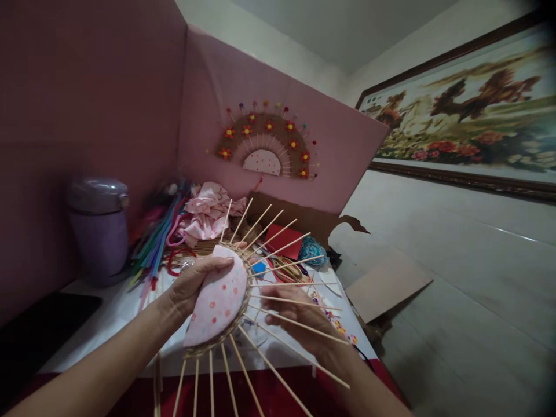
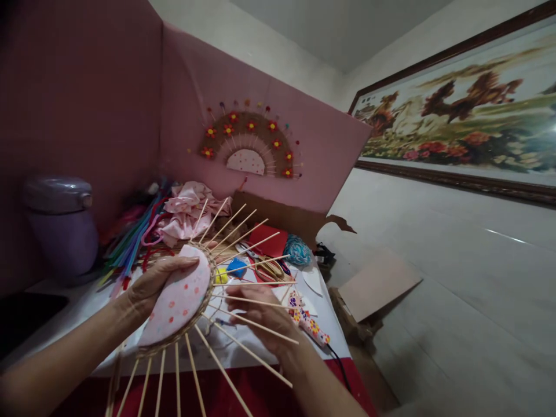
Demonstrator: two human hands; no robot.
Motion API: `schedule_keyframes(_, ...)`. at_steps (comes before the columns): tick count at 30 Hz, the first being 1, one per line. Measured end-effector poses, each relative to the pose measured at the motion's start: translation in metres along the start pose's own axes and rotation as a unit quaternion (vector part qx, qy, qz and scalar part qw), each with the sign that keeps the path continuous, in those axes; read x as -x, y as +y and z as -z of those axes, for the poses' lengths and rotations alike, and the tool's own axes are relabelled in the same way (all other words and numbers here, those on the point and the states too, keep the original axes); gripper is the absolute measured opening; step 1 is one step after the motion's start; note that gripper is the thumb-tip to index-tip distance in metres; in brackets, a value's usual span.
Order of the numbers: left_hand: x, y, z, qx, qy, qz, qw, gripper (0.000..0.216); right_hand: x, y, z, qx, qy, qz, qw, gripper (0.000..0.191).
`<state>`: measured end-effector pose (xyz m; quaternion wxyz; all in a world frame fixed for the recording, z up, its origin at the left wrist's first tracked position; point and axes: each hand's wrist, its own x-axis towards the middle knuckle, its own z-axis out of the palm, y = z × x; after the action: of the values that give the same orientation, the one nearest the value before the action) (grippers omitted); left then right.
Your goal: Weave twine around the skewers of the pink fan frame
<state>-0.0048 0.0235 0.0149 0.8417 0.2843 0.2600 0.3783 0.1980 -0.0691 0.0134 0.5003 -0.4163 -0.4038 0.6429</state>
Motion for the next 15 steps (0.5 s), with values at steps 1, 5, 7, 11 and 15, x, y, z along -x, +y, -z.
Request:
schedule_keyframes(1, -0.001, -0.001, 0.0, -0.004, -0.001, 0.005, 1.0, 0.007, -0.003, 0.005, -0.011, -0.021, -0.046, -0.013, 0.999, 0.02)
schedule_keyframes(5, -0.001, -0.001, 0.0, -0.014, -0.003, -0.003, 1.0, 0.007, -0.013, 0.01, -0.029, -0.063, -0.109, -0.005, 0.992, 0.018)
schedule_keyframes(7, 0.0, -0.001, -0.001, -0.019, -0.011, -0.021, 1.0, 0.008, -0.016, 0.009, -0.028, -0.052, -0.11, -0.006, 0.993, 0.016)
schedule_keyframes(11, 0.002, -0.004, -0.003, -0.032, -0.023, -0.034, 0.999, 0.006, -0.018, 0.009, -0.024, -0.036, -0.09, 0.017, 0.995, 0.01)
schedule_keyframes(15, 0.001, -0.007, -0.005, -0.05, -0.016, -0.016, 0.998, 0.01, -0.022, 0.019, -0.018, -0.02, -0.046, 0.026, 0.998, 0.021)
